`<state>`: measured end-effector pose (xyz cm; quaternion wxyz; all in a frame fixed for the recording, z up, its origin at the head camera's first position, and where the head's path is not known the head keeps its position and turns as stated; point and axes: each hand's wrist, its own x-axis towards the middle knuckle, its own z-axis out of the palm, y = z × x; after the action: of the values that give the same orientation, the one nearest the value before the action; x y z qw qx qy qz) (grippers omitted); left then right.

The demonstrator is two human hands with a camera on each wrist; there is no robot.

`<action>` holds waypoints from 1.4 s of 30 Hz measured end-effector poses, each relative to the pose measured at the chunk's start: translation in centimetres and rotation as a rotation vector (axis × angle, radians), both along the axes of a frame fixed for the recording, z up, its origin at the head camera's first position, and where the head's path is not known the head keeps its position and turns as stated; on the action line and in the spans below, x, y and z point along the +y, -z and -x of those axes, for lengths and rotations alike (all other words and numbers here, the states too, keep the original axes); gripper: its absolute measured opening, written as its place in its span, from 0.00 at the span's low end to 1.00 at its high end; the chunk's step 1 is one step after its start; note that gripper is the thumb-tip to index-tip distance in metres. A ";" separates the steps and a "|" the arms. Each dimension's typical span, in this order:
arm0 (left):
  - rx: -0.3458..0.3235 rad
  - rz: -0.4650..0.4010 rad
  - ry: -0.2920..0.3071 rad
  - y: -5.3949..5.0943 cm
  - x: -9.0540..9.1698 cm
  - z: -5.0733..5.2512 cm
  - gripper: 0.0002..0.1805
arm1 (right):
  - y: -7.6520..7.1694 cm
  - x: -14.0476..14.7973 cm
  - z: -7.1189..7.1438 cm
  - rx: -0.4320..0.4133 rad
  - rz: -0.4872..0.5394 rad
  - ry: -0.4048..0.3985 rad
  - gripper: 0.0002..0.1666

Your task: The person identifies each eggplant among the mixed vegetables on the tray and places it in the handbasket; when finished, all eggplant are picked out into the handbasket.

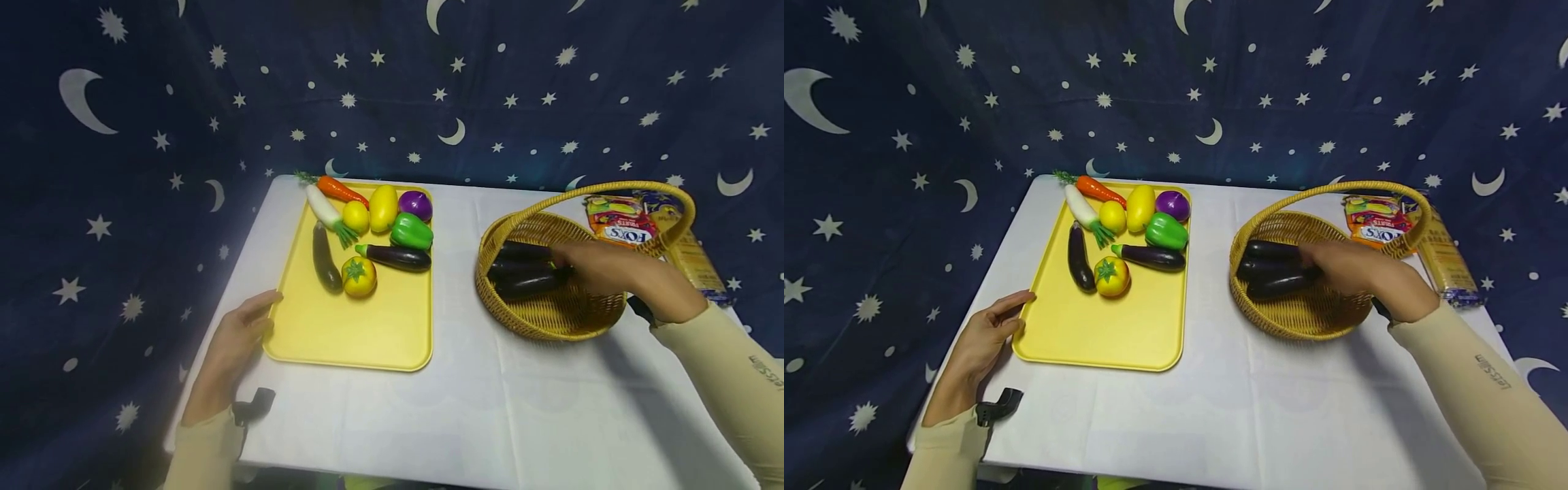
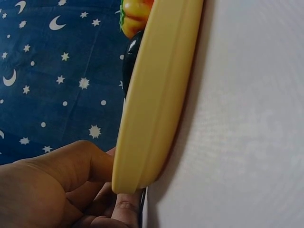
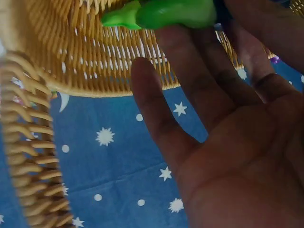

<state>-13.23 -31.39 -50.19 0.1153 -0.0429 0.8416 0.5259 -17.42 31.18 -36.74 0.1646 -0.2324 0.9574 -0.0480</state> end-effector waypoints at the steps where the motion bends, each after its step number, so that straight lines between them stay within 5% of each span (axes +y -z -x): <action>1: 0.008 0.007 0.003 0.0 0.0 0.0 0.30 | -0.1 -0.1 0.3 -0.013 -0.008 0.000 0.18; 8: 0.019 -0.009 0.004 -0.1 0.0 0.2 0.29 | 0.3 -0.4 1.3 -0.052 0.004 -0.033 0.19; 22: 0.004 0.003 0.012 0.0 -0.1 0.0 0.30 | 2.6 0.2 1.2 -0.076 0.042 -0.013 0.20; 29: -0.006 0.023 0.016 -0.1 -0.2 0.0 0.30 | 2.9 0.6 0.8 -0.192 -0.023 0.024 0.28; 42: -0.030 -0.040 -0.014 -0.5 0.3 -0.3 0.32 | 3.1 0.2 0.3 -0.216 -0.094 0.045 0.32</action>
<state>-12.98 -31.04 -49.69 0.1249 -0.0545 0.8288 0.5427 -17.77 31.33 -39.80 0.2763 -0.1965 0.9402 -0.0313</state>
